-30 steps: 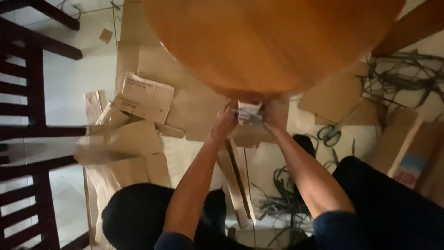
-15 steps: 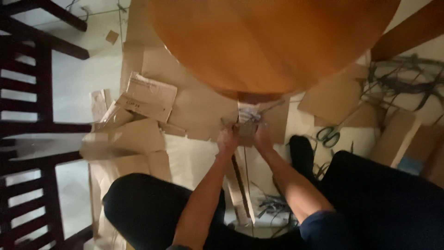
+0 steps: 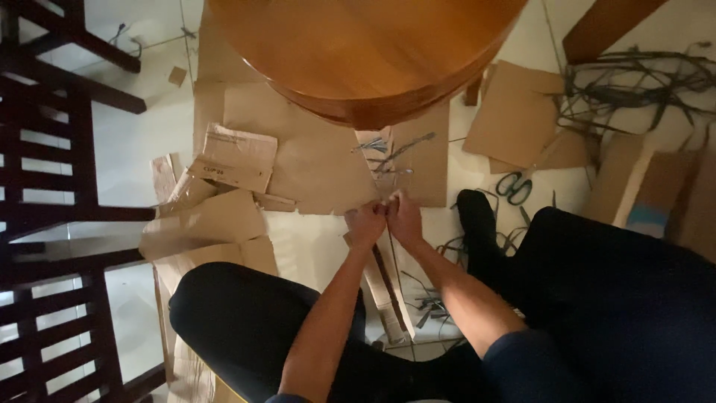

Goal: Wrapping a furniture leg with cardboard and securing it with tape for protection

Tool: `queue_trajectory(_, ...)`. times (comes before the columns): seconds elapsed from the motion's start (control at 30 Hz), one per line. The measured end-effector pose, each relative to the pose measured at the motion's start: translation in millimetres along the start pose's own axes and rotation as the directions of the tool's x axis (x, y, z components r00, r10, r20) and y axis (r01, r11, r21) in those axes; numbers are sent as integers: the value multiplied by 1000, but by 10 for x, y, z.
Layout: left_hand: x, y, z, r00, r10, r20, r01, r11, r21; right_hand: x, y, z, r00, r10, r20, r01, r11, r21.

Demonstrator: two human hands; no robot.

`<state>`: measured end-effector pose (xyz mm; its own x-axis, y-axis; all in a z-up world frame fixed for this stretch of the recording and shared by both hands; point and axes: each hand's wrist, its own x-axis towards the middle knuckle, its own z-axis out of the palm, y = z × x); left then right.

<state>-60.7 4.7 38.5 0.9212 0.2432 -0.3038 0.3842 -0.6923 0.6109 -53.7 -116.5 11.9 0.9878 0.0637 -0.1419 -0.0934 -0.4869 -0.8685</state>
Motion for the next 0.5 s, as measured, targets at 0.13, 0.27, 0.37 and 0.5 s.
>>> queue_trajectory(0.13,105,-190,340,935,-270,229,223,952,211,-39,18,41,965,261,-14,-261,965,39)
queue_trajectory(0.27,94,-234,634,923,-252,289,80,863,500,82,485,212,941,336,45,-339,931,134)
queue_trajectory(0.37,-300,210,201,950,15,311,-85,974,212,139,542,283,949,303,92,-316,902,293)
queue_trajectory(0.5,-344,31,147,952,91,292,-107,993,40,217,550,212,968,216,126,-246,914,322)
